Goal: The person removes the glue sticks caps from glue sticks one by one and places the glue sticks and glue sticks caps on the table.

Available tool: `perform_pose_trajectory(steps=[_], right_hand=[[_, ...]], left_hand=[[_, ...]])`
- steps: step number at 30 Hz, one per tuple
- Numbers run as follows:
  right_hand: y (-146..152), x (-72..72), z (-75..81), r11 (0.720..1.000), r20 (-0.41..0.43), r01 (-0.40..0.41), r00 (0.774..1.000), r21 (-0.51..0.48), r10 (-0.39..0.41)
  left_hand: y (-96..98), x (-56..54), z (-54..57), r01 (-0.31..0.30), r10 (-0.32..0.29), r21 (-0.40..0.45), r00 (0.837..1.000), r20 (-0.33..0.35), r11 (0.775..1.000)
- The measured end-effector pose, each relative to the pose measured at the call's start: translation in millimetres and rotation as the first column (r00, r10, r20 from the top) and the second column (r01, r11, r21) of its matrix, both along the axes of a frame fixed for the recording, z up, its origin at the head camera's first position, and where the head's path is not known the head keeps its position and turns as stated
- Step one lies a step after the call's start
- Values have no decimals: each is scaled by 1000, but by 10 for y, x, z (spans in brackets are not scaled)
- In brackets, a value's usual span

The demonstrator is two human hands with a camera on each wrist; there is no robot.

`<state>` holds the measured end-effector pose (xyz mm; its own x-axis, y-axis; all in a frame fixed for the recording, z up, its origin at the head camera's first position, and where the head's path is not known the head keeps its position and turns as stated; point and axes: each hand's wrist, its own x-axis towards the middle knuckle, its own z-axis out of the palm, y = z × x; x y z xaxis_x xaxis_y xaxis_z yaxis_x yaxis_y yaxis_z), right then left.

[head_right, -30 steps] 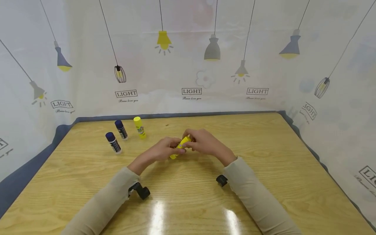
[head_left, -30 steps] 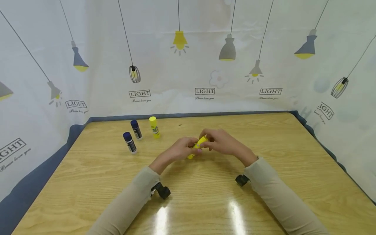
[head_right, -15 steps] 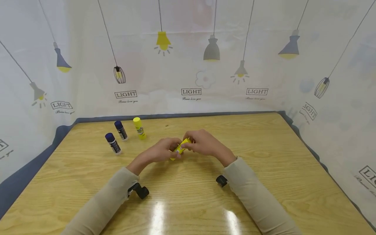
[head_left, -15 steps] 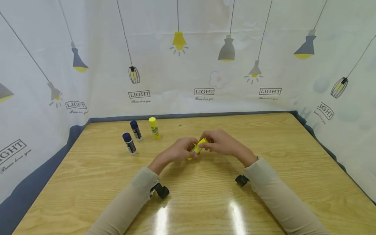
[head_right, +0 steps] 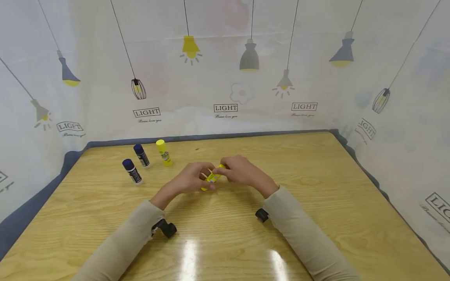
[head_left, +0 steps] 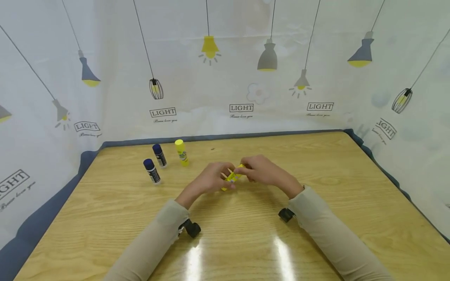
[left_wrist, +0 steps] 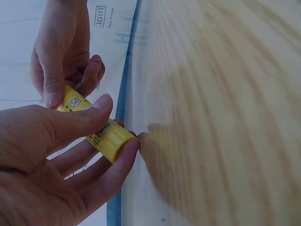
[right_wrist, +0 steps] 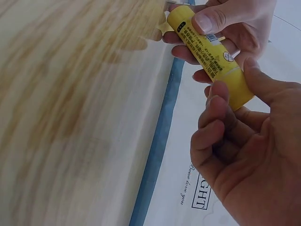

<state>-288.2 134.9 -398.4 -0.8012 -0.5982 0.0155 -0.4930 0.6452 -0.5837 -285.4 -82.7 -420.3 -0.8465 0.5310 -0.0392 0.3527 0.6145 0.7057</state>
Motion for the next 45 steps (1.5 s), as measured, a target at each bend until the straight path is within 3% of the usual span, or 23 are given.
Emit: perform_pose_trajectory(steps=[6, 23, 36, 45], right_hand=[[-19, 4, 10, 999, -8, -18, 1000, -29, 18], [21, -25, -15, 994, -166, -86, 983, -63, 75], [-41, 5, -38, 998, -28, 57, 998, 3, -56], [-67, 26, -7, 997, 26, 76, 997, 16, -76]], left_hand=[[-14, 5, 14, 7, -7, -3, 1000, 14, 1000], [-9, 17, 64, 56, -55, -44, 998, 13, 997], [-14, 16, 41, -23, 21, -81, 1000, -16, 996], [-10, 19, 42, -12, 10, -56, 1000, -22, 998]])
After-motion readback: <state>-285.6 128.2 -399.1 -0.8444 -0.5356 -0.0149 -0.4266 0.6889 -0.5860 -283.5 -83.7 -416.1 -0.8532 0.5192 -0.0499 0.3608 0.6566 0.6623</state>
